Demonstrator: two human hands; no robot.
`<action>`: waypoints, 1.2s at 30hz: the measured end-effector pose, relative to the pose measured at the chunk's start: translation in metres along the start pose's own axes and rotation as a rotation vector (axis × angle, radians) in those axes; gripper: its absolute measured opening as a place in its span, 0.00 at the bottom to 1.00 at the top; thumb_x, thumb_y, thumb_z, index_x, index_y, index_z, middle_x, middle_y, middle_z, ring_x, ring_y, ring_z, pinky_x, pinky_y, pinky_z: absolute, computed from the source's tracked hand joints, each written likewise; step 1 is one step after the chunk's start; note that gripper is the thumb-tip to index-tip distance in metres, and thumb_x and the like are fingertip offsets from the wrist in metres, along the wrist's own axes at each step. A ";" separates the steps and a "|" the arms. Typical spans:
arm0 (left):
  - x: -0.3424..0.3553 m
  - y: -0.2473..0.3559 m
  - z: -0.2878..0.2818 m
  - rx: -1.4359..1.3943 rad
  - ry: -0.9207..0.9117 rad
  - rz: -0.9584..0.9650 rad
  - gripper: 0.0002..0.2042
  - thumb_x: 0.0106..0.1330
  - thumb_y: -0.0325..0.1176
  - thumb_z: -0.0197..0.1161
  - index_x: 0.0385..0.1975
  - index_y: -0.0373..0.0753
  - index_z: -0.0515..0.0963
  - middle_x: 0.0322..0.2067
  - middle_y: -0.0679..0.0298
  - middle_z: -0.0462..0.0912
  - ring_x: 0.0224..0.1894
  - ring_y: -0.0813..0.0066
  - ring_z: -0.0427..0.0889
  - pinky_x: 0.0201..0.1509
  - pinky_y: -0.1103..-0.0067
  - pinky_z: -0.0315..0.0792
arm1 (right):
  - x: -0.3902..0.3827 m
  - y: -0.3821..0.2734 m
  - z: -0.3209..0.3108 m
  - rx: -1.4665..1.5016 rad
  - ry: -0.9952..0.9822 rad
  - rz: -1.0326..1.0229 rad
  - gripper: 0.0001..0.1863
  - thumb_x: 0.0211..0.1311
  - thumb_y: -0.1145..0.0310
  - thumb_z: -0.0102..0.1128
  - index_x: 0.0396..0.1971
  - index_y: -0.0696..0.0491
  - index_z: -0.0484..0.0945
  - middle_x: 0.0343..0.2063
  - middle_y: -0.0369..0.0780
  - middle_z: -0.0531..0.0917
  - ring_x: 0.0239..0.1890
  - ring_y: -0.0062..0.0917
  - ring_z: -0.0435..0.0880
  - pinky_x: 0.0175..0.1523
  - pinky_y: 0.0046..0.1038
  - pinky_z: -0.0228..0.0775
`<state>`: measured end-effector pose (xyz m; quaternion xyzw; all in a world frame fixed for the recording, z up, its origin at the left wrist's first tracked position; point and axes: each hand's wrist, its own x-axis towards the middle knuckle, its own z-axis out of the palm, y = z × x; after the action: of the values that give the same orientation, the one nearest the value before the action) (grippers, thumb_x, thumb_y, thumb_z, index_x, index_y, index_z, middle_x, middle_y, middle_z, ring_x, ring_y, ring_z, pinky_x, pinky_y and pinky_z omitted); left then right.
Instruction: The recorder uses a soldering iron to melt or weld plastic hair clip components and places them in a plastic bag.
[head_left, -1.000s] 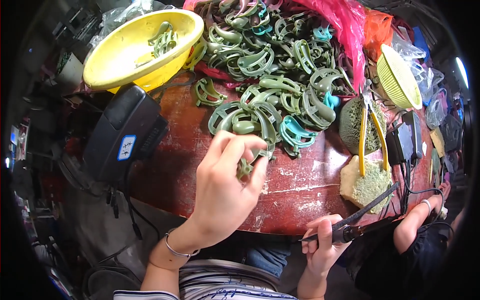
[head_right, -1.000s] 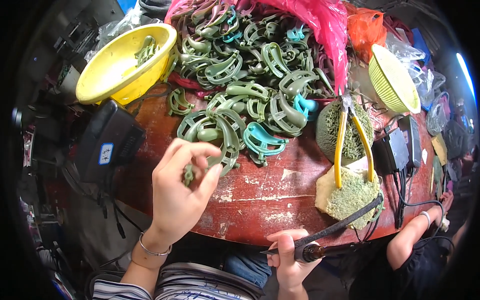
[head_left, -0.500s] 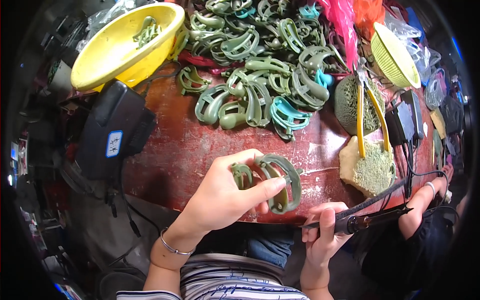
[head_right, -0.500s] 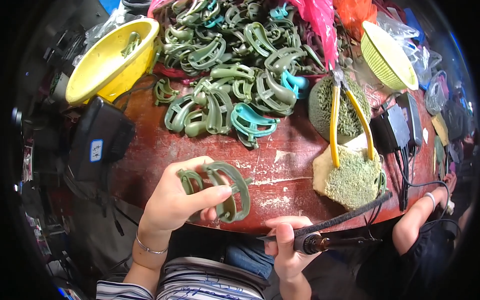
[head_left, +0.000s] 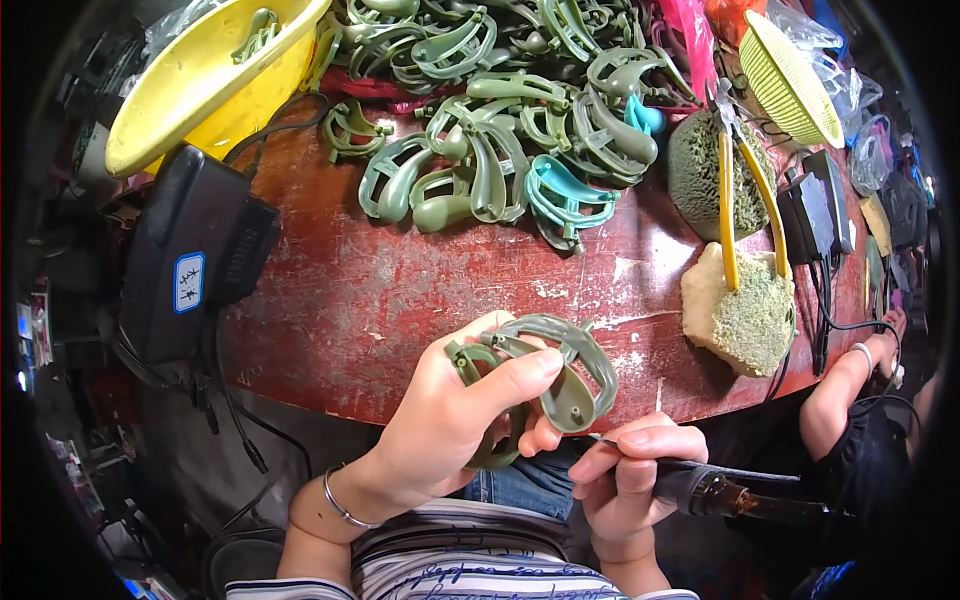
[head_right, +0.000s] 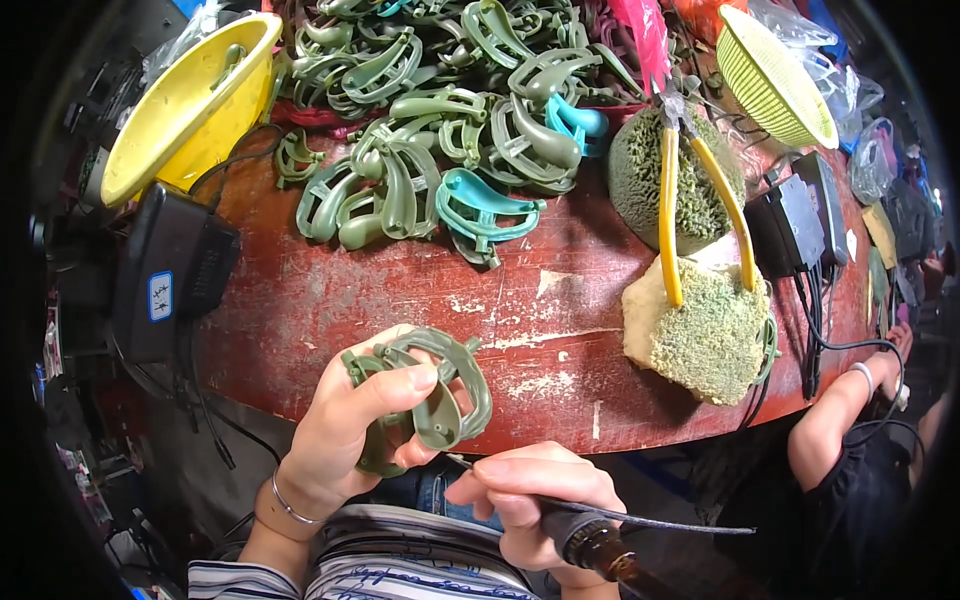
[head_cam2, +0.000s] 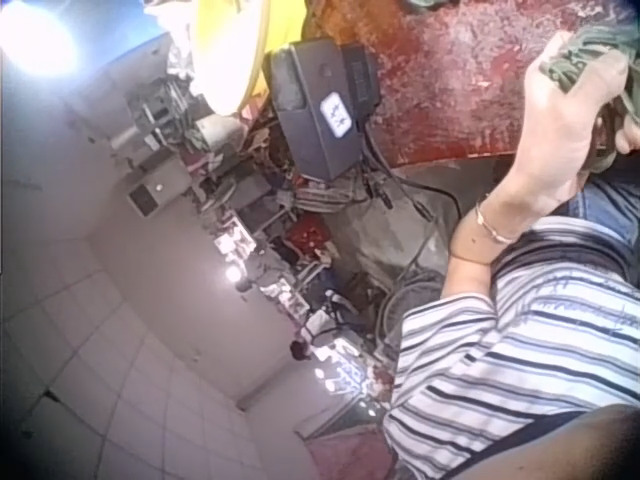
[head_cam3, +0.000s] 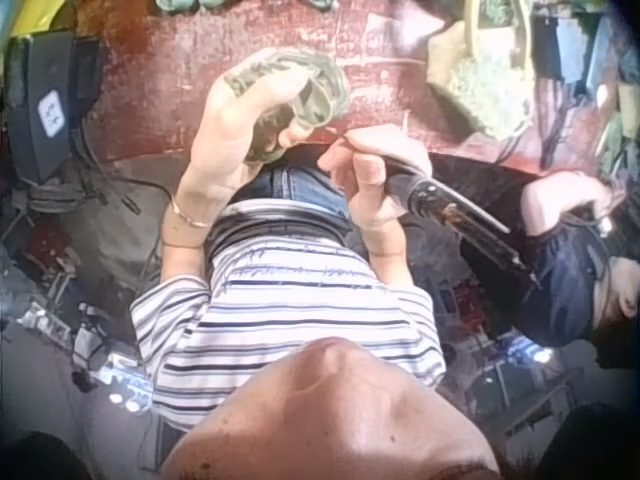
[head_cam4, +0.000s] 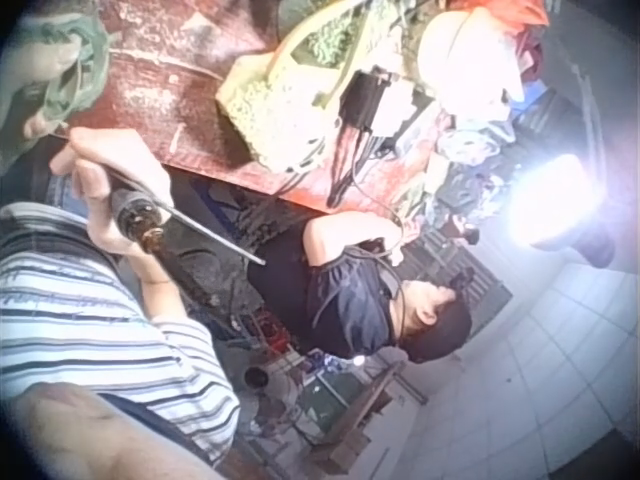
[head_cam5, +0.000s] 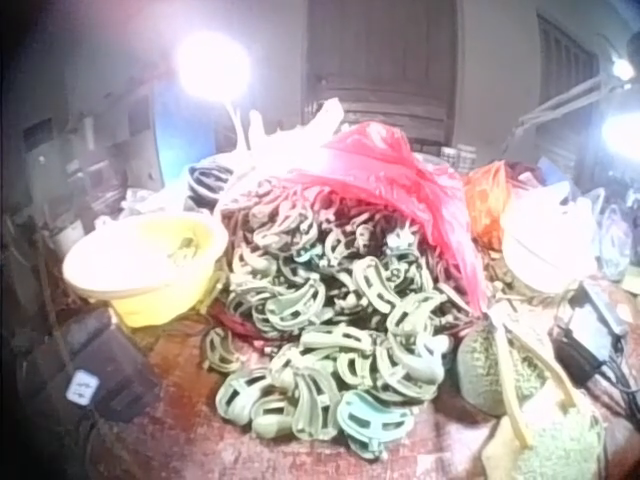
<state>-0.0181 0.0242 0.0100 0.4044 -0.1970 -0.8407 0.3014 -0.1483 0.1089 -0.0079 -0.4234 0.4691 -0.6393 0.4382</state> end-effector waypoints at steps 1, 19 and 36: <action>-0.001 0.000 0.001 -0.001 -0.001 -0.002 0.09 0.55 0.31 0.54 0.31 0.32 0.68 0.23 0.58 0.75 0.15 0.83 0.70 0.13 0.90 0.62 | 0.000 0.000 0.000 -0.019 -0.016 0.001 0.08 0.59 0.67 0.51 0.34 0.55 0.73 0.19 0.43 0.80 0.16 0.21 0.75 0.21 0.19 0.69; -0.006 -0.003 0.005 0.070 0.036 0.151 0.09 0.57 0.32 0.53 0.30 0.32 0.67 0.24 0.56 0.76 0.15 0.83 0.72 0.13 0.90 0.65 | -0.003 0.003 0.003 -0.211 0.062 -0.095 0.08 0.58 0.75 0.49 0.39 0.53 0.68 0.21 0.44 0.79 0.14 0.20 0.73 0.20 0.19 0.66; -0.011 -0.008 0.010 0.161 0.040 0.325 0.08 0.58 0.30 0.52 0.28 0.34 0.62 0.24 0.53 0.77 0.16 0.81 0.73 0.15 0.88 0.68 | -0.007 0.001 0.002 -0.165 0.092 -0.128 0.08 0.59 0.72 0.50 0.38 0.54 0.69 0.19 0.42 0.79 0.12 0.18 0.70 0.20 0.19 0.65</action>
<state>-0.0235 0.0383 0.0180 0.4065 -0.3204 -0.7543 0.4039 -0.1447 0.1153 -0.0098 -0.4571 0.5119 -0.6439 0.3382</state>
